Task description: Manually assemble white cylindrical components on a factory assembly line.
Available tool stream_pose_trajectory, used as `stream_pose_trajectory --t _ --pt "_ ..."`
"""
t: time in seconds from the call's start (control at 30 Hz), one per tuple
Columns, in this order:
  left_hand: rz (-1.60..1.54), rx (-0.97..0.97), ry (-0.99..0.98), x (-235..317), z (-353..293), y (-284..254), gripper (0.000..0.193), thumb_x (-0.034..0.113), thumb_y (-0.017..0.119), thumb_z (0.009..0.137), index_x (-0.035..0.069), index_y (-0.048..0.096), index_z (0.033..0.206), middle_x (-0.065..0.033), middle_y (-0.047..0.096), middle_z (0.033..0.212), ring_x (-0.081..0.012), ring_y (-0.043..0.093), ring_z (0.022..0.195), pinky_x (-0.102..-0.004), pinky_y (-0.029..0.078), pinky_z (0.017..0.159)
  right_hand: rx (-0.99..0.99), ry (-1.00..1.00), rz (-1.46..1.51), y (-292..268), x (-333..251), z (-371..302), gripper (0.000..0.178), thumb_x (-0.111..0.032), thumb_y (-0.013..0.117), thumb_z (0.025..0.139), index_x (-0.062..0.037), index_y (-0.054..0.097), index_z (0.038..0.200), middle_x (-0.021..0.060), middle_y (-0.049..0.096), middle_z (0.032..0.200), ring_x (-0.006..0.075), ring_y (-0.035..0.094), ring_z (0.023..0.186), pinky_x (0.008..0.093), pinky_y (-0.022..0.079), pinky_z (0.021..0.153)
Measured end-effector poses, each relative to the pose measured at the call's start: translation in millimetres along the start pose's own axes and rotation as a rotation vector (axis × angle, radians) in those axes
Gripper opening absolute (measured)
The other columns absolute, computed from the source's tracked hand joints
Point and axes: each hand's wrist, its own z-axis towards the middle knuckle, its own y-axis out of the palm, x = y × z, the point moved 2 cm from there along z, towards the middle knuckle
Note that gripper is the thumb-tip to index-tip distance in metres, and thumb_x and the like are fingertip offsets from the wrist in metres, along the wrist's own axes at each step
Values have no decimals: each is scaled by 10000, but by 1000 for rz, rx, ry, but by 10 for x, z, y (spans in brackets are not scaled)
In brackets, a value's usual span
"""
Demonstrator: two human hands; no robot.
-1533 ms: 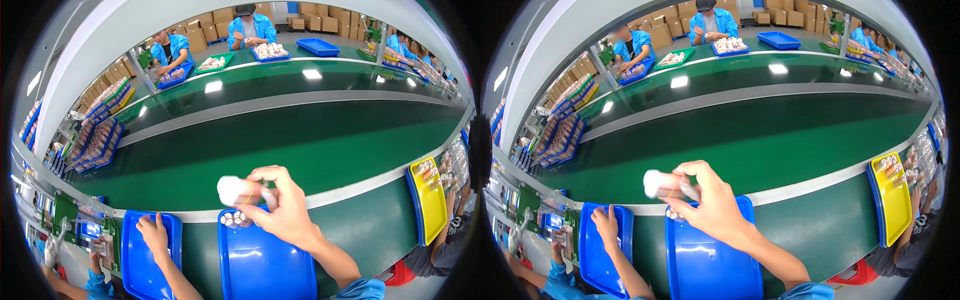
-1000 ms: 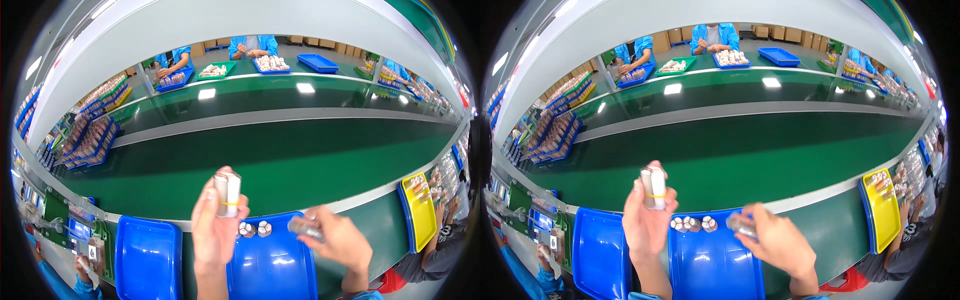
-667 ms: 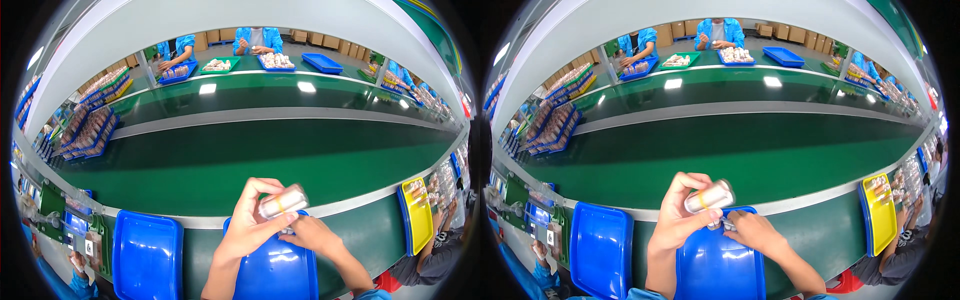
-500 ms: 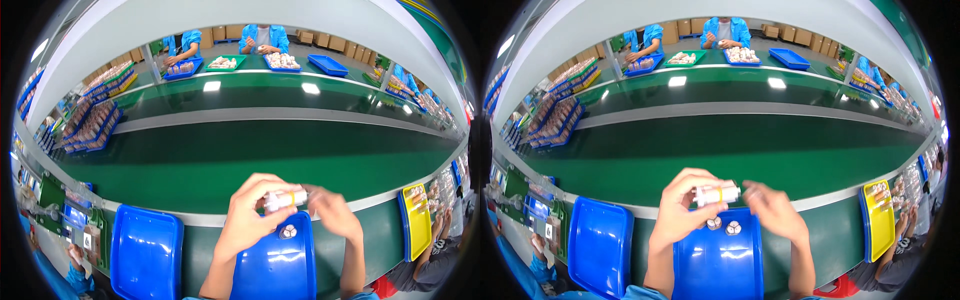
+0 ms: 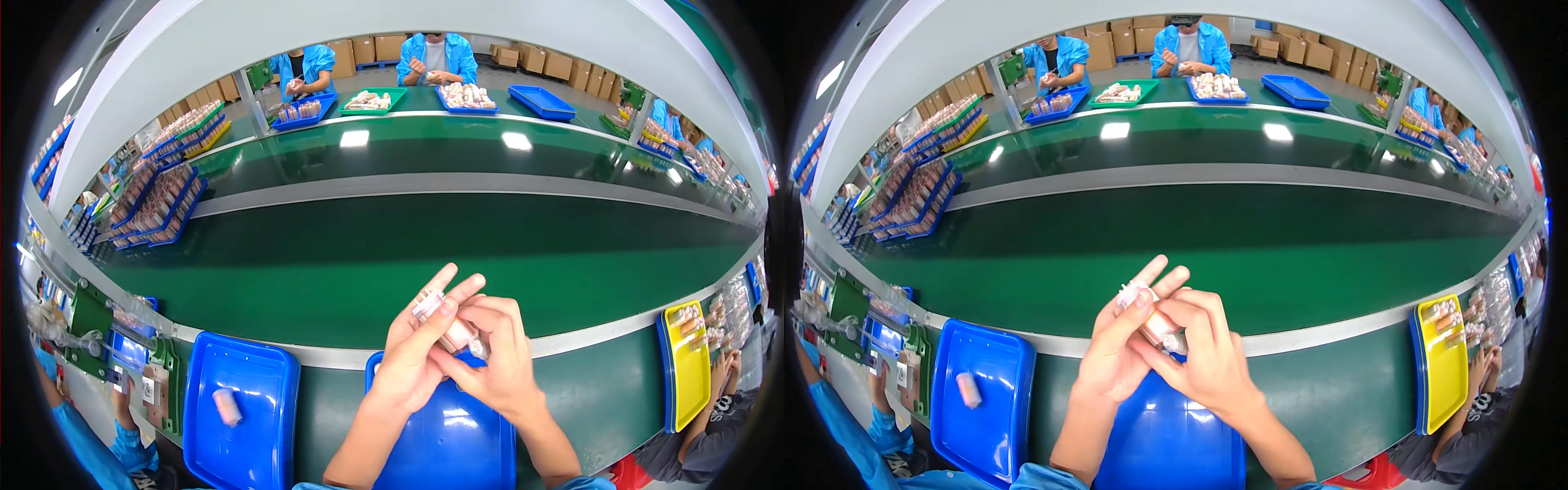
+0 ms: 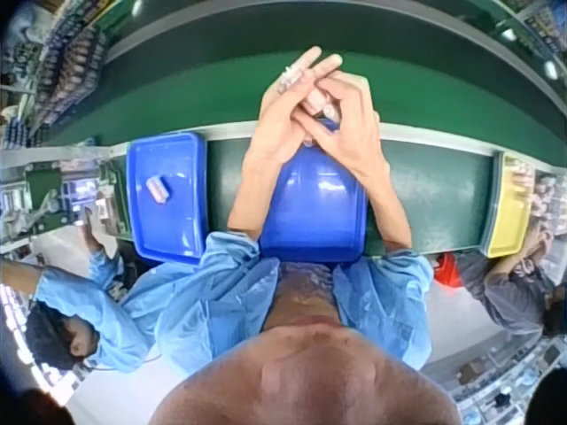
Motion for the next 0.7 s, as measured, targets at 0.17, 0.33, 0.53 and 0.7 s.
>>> stream_pose_trajectory --t 0.17,0.33,0.53,0.7 --pt "81 -97 100 1 -40 -133 387 95 747 920 148 470 1184 -85 545 1129 -215 599 886 -340 529 760 -108 256 339 -411 -50 41 407 -98 859 781 -17 641 1115 81 695 808 137 679 774 284 537 689" --pt "130 -325 40 15 -36 -197 348 174 692 982 64 535 1273 -121 570 1226 -267 657 991 -342 557 772 -512 206 247 -469 82 91 207 -121 799 870 -12 641 948 72 709 787 150 687 711 281 517 617" --pt "363 -439 113 93 -58 -130 548 360 358 1106 -3 446 1507 -209 329 1637 -269 473 1414 -402 417 1122 -248 309 416 -71 -47 -7 467 -263 905 777 3 667 1078 73 651 949 143 637 810 294 530 675" --pt "693 11 286 53 -219 -99 593 398 341 1081 12 477 1510 -159 487 1547 -201 535 1326 -312 446 1054 -214 557 836 144 -219 -130 414 -187 819 874 9 626 1184 55 658 979 68 583 715 247 448 556"
